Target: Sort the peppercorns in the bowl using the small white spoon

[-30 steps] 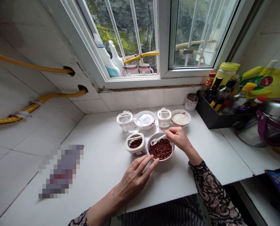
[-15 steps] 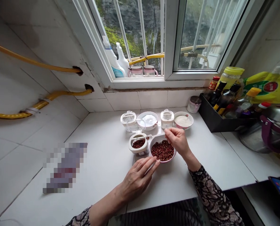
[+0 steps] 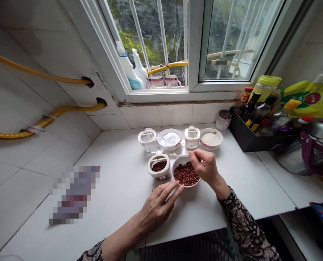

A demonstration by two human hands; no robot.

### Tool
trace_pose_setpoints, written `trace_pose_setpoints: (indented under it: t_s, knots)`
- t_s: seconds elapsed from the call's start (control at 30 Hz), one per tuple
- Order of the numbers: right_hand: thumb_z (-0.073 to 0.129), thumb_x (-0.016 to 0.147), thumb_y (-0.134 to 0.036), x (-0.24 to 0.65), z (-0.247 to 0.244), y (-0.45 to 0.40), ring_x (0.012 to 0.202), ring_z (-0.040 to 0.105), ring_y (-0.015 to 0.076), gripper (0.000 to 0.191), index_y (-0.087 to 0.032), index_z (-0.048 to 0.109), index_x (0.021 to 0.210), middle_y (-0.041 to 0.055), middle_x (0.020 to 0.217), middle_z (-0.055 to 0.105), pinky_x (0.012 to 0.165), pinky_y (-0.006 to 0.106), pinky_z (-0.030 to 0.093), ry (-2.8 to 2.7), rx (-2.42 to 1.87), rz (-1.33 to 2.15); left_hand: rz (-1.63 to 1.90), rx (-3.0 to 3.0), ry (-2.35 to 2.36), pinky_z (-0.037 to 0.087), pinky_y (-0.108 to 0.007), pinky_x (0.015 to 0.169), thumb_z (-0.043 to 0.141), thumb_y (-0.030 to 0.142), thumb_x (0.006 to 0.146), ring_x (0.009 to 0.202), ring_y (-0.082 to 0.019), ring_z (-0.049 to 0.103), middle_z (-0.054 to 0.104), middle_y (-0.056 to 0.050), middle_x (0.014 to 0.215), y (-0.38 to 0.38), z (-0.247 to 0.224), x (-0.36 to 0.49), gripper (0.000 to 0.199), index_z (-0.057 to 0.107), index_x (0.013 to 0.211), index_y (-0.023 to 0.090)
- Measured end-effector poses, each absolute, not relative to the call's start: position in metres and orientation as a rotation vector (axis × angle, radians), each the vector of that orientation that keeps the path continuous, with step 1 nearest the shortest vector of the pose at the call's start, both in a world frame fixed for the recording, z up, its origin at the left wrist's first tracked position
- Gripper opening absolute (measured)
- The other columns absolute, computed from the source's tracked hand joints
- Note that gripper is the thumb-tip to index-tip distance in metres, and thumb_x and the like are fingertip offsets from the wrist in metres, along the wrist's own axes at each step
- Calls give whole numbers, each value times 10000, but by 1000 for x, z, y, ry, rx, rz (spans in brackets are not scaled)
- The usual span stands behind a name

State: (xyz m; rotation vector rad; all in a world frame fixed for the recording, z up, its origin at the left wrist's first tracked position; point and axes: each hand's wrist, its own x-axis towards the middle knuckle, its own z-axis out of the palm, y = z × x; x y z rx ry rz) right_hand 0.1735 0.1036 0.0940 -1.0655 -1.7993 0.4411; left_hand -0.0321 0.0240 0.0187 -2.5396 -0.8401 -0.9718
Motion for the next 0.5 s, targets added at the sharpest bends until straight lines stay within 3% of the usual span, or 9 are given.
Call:
trace_pose_setpoints:
  t_s: [0.2, 0.5]
  knots:
    - [492, 912, -425, 194, 91, 120, 485, 324, 119, 440, -235, 375, 532, -28, 476, 390, 504, 295, 267, -1964, -1223, 409, -1002, -2555, -836, 585, -359, 913, 413, 37, 971, 1101, -241, 642, 668, -179, 1178, 23, 22, -33, 496, 497, 1459, 72]
    - [495, 897, -407, 188, 87, 117, 499, 309, 113, 461, -227, 300, 520, -37, 484, 359, 508, 288, 236, -2086, -1199, 605, -1017, -2650, -871, 615, -362, 866, 386, 32, 975, 1037, -229, 668, 673, -162, 1081, 23, 19, -34, 555, 400, 1527, 82]
